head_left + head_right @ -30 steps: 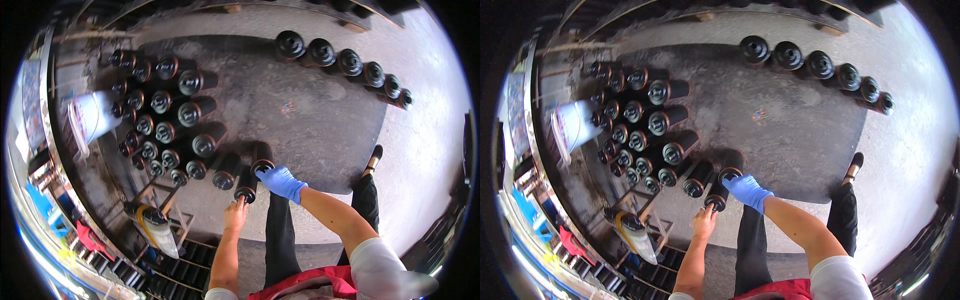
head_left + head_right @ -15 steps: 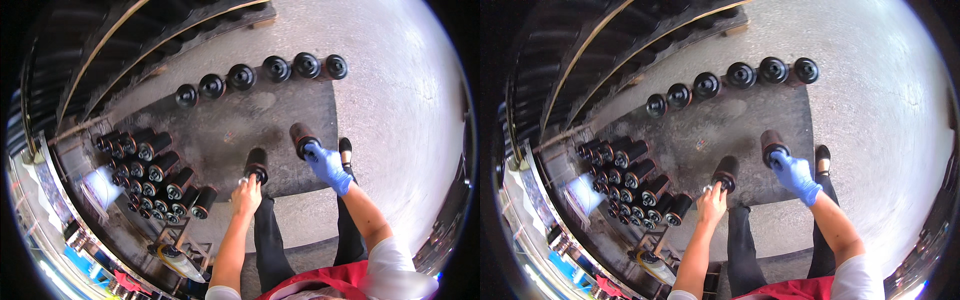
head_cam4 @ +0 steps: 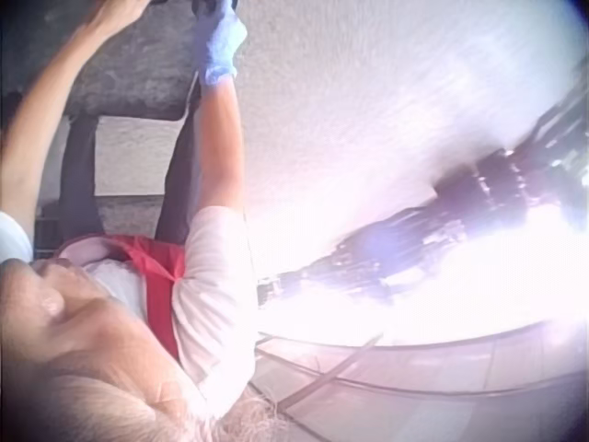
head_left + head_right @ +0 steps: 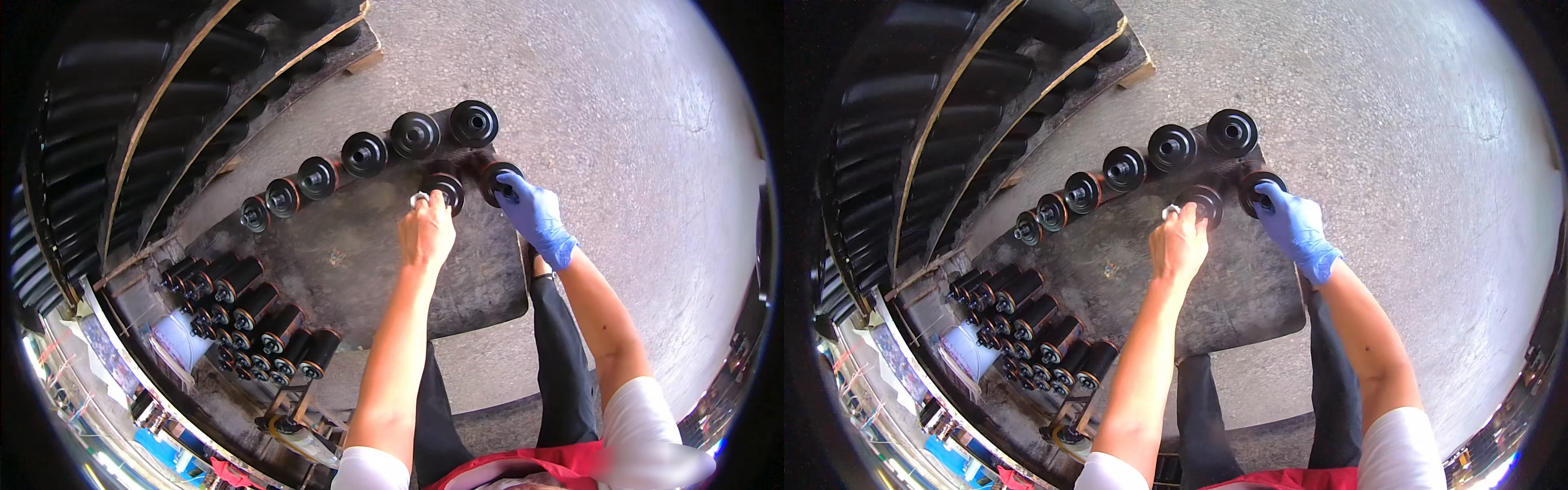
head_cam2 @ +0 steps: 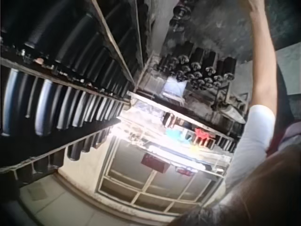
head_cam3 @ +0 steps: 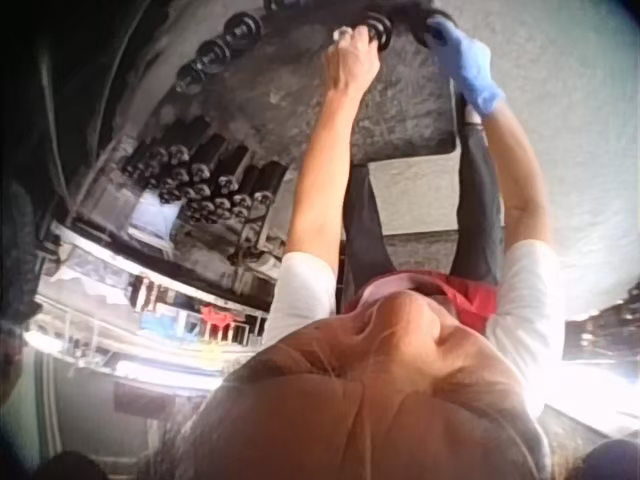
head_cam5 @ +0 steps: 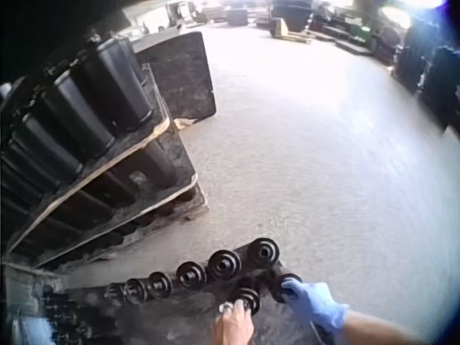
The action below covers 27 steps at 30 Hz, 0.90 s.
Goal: The person applies decorative labels to cylindrical black containers. They peel the backing from a label, align it on the container, and smooth it down with a green tool to remove air bubbles. The person handles the containers one at a time, rotating them to ensure the label is straight and adhered properly.
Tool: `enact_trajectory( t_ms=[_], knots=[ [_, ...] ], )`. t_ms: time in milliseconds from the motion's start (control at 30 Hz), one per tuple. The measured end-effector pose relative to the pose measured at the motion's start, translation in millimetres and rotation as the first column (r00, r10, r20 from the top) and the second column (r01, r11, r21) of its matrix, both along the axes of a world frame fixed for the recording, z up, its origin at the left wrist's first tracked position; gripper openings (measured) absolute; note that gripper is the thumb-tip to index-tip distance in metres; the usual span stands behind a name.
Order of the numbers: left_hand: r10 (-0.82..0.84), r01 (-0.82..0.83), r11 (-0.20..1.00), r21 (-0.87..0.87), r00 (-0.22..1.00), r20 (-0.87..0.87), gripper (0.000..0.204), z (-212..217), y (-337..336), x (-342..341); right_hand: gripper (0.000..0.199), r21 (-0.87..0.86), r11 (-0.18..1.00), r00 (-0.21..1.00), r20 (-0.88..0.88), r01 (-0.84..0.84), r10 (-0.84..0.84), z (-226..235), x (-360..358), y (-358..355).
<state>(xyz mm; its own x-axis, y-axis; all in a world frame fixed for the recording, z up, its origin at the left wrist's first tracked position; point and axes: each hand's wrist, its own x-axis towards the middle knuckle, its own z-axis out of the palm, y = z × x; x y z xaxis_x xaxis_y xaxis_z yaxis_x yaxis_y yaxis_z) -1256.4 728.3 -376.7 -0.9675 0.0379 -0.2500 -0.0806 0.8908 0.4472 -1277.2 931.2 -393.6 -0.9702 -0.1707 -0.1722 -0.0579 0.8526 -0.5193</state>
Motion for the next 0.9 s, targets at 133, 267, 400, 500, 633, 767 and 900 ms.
enact_trajectory(
  t_ms=[133, 267, 400, 500, 633, 767, 900],
  knots=[
    [0.080, -0.080, 0.997, -0.021, 0.997, -0.017, 0.023, -2, 15, -13, 0.026, -0.024, 0.998, 0.998, 0.008, 0.058, -0.058, -8, -10, -1],
    [0.166, -0.164, 0.986, -0.032, 0.984, 0.068, 0.032, -2, 19, -14, 0.028, -0.019, 0.993, 0.993, 0.040, 0.113, -0.113, -6, -13, -2],
    [0.282, -0.286, 0.956, 0.063, 0.957, 0.063, 0.027, -6, 19, -10, 0.032, -0.106, 0.968, 0.954, 0.228, 0.225, -0.197, -1, -12, -9],
    [0.247, -0.254, 0.959, 0.129, 0.967, 0.071, 0.037, -13, 13, -5, 0.036, -0.121, 0.967, 0.956, 0.220, 0.223, -0.193, 2, -11, -13],
    [0.235, -0.231, 0.943, 0.240, 0.972, 0.012, 0.056, 10, -37, 36, 0.040, -0.007, 0.996, 0.996, 0.027, 0.089, -0.089, 6, 10, -15],
    [0.430, -0.425, 0.869, 0.256, 0.902, 0.035, 0.028, 14, -140, 170, 0.030, -0.005, 0.996, 0.993, 0.073, -0.093, 0.094, 20, 95, -83],
    [0.616, -0.638, 0.764, -0.091, 0.765, -0.189, 0.030, 23, -279, 344, 0.028, 0.014, 0.791, 0.713, 0.442, -0.612, 0.544, 39, 205, -258]
  ],
)
